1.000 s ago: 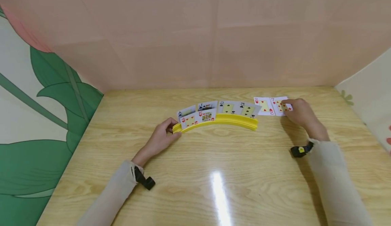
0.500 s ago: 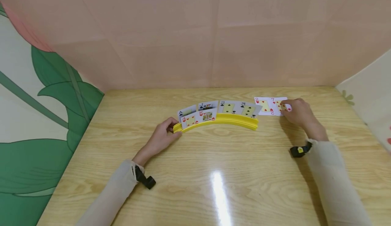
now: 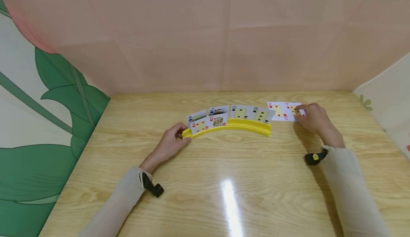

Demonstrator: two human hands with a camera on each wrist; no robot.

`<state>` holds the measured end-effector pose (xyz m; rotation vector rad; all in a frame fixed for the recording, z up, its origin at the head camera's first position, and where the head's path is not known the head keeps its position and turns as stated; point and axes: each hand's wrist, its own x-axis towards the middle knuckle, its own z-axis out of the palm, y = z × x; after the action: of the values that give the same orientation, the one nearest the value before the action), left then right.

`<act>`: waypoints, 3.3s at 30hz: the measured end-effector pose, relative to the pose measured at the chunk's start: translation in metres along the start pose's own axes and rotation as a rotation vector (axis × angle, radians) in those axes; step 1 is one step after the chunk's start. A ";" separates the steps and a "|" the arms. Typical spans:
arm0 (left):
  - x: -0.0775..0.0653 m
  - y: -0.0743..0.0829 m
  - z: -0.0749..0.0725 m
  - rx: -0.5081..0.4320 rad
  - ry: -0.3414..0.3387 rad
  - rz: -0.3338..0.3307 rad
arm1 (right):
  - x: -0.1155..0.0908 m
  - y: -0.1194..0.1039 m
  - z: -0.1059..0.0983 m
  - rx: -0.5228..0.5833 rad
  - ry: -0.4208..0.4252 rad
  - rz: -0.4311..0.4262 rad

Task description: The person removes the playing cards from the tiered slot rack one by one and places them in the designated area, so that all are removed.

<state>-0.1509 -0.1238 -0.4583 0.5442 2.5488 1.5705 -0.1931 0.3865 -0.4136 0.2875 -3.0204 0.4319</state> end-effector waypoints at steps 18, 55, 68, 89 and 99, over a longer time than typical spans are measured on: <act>0.000 -0.001 0.000 -0.015 -0.004 0.002 | -0.002 -0.042 -0.030 0.078 0.054 0.007; -0.003 0.000 0.000 -0.011 -0.002 -0.016 | -0.008 -0.202 -0.043 0.143 0.377 -0.347; -0.002 0.003 0.003 -0.018 -0.002 -0.013 | -0.009 -0.236 -0.037 0.145 0.360 -0.429; 0.001 0.001 0.004 -0.005 -0.004 0.025 | -0.005 -0.245 0.003 0.098 0.182 -0.457; -0.001 0.006 0.003 -0.009 -0.007 0.015 | -0.007 -0.245 0.012 0.060 0.184 -0.432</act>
<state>-0.1478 -0.1187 -0.4545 0.5677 2.5366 1.5814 -0.1387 0.1533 -0.3593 0.8316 -2.6636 0.4768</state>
